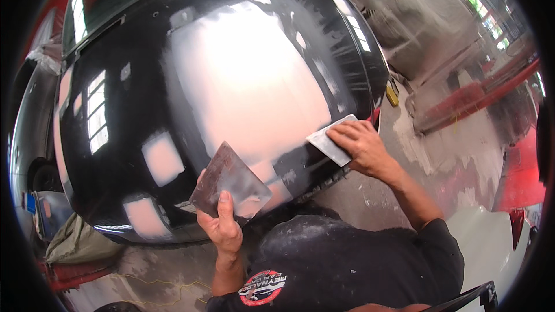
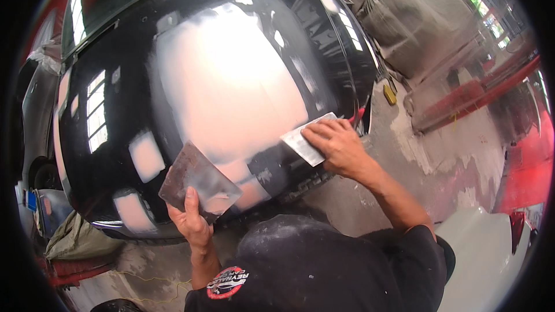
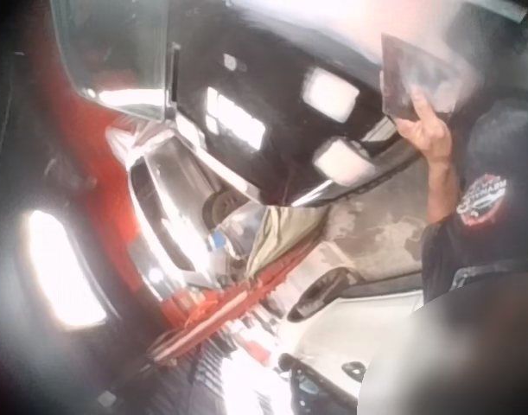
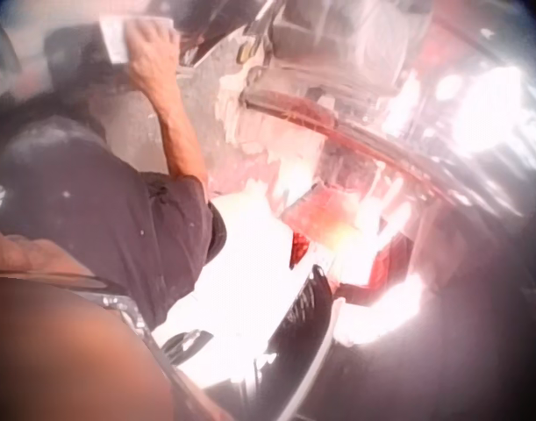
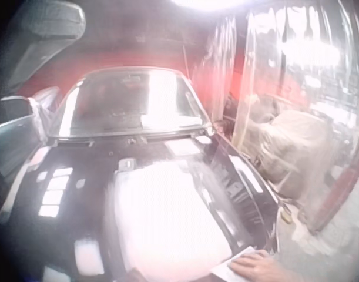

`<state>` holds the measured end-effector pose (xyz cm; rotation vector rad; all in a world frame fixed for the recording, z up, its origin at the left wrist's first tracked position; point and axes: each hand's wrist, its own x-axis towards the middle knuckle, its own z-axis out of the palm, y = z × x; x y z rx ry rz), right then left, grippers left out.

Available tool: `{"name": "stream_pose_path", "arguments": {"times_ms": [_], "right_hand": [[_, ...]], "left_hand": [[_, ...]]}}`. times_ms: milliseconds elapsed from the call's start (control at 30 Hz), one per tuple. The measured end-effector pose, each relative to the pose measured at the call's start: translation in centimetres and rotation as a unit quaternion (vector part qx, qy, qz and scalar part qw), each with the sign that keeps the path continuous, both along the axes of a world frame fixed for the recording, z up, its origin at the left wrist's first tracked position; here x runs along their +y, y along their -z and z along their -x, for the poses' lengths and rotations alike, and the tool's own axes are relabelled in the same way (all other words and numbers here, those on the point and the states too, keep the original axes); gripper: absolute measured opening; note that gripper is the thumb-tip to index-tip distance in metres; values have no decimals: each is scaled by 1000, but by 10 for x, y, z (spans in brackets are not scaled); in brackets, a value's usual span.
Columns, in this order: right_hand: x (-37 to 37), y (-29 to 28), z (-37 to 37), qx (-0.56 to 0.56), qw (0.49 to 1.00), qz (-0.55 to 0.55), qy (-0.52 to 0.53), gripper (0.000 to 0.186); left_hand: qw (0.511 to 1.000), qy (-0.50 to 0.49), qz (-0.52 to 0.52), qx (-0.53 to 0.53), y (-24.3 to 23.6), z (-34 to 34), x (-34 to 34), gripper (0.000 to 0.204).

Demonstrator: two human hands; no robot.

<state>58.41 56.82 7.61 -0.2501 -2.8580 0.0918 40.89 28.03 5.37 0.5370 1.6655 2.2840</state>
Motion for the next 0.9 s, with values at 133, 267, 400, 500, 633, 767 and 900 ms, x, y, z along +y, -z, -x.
{"name": "stream_pose_path", "arguments": {"times_ms": [133, 267, 400, 500, 633, 767, 900], "right_hand": [[67, -55, 70, 134, 991, 0, -12, 67], [141, -72, 221, 99, 995, -8, -17, 63], [171, -63, 331, 32, 999, -23, -4, 56], [172, -56, 369, 5, 999, -29, -22, 60], [167, -57, 386, -24, 999, -16, -22, 51], [156, -68, 358, -90, 996, 23, -17, 57], [118, -48, 238, -69, 994, 66, -58, 62]], "left_hand": [[999, -44, -9, -27, -3, 1, 3, 48], [994, -66, -46, -71, 0, -3, 12, 46], [986, -126, -56, -93, 8, -15, 18, 42], [984, -135, -61, -103, 13, -24, 17, 41], [983, -135, -41, -114, 14, -29, 8, 41], [985, -121, -45, -116, 17, -30, -7, 43], [991, -92, -36, -90, 19, -28, -26, 45]]}}
